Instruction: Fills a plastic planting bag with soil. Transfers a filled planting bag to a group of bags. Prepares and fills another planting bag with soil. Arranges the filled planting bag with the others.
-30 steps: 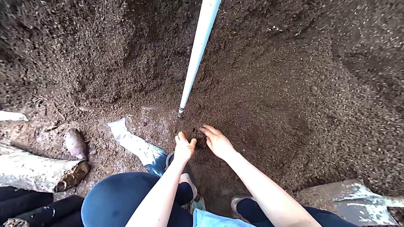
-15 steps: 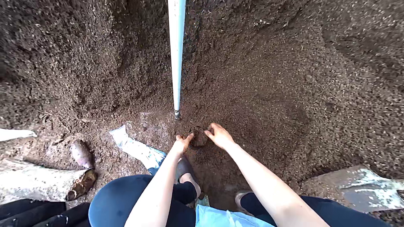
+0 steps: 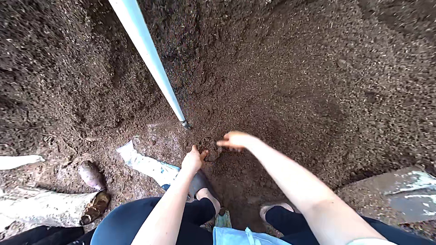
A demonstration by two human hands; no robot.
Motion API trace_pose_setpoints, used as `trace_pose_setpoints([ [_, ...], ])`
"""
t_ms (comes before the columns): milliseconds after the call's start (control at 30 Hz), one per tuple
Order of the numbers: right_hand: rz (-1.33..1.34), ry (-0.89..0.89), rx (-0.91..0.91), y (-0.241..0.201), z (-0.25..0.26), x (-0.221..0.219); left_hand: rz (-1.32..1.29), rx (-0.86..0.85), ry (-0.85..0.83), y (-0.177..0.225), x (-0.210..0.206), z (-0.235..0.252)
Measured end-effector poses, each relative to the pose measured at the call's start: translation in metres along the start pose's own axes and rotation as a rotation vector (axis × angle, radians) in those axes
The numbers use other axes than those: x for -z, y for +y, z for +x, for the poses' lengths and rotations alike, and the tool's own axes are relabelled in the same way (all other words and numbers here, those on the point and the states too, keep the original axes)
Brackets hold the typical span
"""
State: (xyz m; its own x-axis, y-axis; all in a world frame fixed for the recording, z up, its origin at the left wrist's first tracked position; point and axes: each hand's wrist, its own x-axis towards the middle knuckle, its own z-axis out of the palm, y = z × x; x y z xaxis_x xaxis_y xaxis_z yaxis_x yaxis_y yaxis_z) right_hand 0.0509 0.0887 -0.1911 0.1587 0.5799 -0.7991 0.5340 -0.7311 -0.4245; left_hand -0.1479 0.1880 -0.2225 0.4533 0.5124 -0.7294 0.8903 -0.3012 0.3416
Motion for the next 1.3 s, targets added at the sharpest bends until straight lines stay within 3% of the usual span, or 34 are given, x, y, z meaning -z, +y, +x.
trace_pose_setpoints([
  [100, -0.011, 0.25, 0.13, 0.049, 0.051, 0.036, 0.036, -0.232, 0.176, -0.018, -0.009, 0.007],
  [200, -0.085, 0.381, 0.15, 0.09, 0.11, 0.027, -0.077, -0.481, 0.322, -0.02, -0.014, 0.025],
  [333, -0.143, 0.306, 0.018, 0.099, 0.118, -0.02, -0.236, -0.584, 0.345, 0.019, 0.012, 0.02],
  [467, -0.138, 0.217, -0.009, 0.114, 0.097, -0.03, -0.541, -0.763, 0.278, 0.064, 0.049, 0.028],
  [567, -0.027, 0.177, -0.054, 0.114, 0.067, -0.02, -0.117, -0.682, 0.214, 0.059, 0.066, 0.036],
  [633, 0.04, 0.174, -0.071, 0.109, 0.043, -0.011, 0.248, -0.644, 0.066, 0.045, 0.059, 0.042],
  [700, 0.112, 0.205, -0.036, 0.096, 0.018, -0.005, 0.443, -0.654, -0.022, 0.037, 0.051, 0.04],
  [800, 0.164, 0.277, 0.103, 0.064, -0.012, -0.001, 0.186, -0.704, 0.153, 0.041, 0.055, 0.032],
  [867, 0.156, 0.311, 0.202, 0.035, -0.025, -0.004, -0.133, -0.645, 0.345, 0.053, 0.065, 0.021],
  [933, 0.114, 0.324, 0.273, 0.004, -0.031, -0.011, -0.309, -0.532, 0.399, 0.056, 0.074, 0.016],
  [1033, 0.012, 0.271, 0.321, -0.034, -0.031, -0.024, -0.32, -0.312, 0.317, 0.028, 0.06, 0.01],
  [1167, -0.069, 0.25, 0.343, -0.051, -0.025, -0.041, -0.373, -0.08, 0.101, -0.023, 0.02, -0.001],
  [1300, -0.088, 0.471, 0.412, -0.033, -0.023, -0.067, -0.625, 0.077, -0.101, -0.025, -0.005, -0.023],
])
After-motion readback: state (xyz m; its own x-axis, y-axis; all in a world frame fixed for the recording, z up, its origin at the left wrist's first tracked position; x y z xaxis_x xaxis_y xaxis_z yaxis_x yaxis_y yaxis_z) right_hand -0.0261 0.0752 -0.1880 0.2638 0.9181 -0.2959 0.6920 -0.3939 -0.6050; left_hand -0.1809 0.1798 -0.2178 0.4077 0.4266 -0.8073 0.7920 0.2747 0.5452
